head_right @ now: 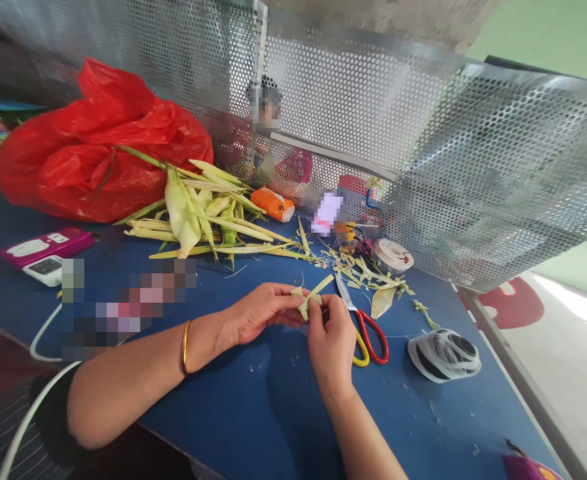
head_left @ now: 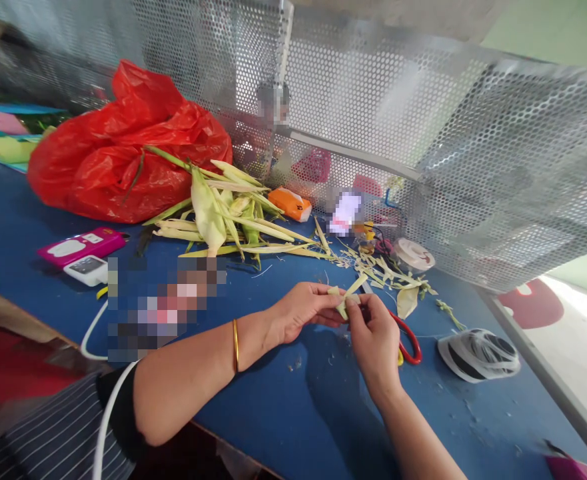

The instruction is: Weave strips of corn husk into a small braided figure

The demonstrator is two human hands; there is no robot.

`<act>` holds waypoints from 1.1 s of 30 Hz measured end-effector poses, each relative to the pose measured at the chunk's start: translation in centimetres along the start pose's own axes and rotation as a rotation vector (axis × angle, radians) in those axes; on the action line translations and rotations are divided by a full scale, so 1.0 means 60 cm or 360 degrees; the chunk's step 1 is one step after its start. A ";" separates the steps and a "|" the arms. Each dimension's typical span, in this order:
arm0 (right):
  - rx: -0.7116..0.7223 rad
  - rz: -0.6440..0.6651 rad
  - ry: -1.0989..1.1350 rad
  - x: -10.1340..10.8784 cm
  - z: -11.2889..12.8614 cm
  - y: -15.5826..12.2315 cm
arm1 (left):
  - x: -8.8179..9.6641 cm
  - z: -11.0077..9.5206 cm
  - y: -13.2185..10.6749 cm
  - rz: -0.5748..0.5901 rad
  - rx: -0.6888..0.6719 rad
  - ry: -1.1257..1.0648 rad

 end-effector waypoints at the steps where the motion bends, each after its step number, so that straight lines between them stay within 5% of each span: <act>1: 0.0005 0.0003 0.0011 -0.001 0.001 0.000 | -0.001 -0.001 0.000 0.0004 -0.0013 0.0012; 21: -0.0275 0.0186 0.0512 -0.020 0.003 -0.011 | 0.030 -0.018 0.004 -0.0399 -0.0171 0.0150; 28: 0.0549 0.0369 0.0129 -0.001 0.062 -0.016 | 0.040 -0.041 0.008 -0.0437 -0.0334 0.0291; 33: 0.0735 0.0522 0.0131 0.003 0.071 -0.012 | 0.040 -0.043 0.008 -0.0413 -0.0368 0.0377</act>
Point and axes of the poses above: each hand's wrist, its own y-axis towards the middle knuckle, its own x-axis out of the back of the hand, z = x × y, the point moved 7 cm from there along y, towards the middle knuckle, and after that the axes turned 10 degrees about -y, right-handed, at the moved point
